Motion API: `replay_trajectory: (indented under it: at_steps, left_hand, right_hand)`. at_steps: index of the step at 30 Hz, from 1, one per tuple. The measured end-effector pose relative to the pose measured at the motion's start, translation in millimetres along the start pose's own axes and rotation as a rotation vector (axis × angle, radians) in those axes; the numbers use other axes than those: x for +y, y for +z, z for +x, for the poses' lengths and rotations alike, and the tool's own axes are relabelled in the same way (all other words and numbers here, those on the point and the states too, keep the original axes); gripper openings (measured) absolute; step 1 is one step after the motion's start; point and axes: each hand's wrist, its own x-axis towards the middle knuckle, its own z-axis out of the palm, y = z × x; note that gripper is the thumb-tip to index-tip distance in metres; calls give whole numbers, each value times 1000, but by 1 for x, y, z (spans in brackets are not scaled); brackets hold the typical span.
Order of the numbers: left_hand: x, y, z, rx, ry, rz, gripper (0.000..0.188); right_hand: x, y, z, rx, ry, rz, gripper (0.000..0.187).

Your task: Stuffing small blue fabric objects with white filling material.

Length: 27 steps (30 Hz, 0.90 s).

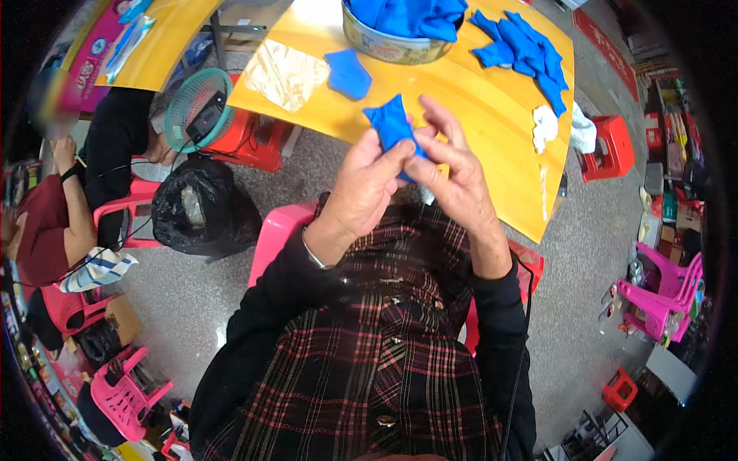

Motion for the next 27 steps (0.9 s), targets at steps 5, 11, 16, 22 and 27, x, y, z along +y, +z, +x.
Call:
replay_trajectory:
  at_steps: [5, 11, 16, 22, 27]
  left_hand:
    - [11, -8, -8, -76, 91, 185, 42]
    - [5, -4, -6, -106, -24, 25, 49]
    - [7, -9, -5, -78, 80, -90, 29]
    - [15, -16, -8, -13, -31, 1, 24]
    - [13, -4, -4, -39, 18, -163, 28]
  right_hand:
    - [-16, 7, 1, -85, 31, 254, 36]
    - [-14, -5, -5, -179, -45, 87, 46]
    - [-19, 10, -9, -50, 85, 226, 62]
    - [-25, -1, 5, -82, -185, -496, 54]
    - [-8, -4, -13, -146, 63, 139, 60]
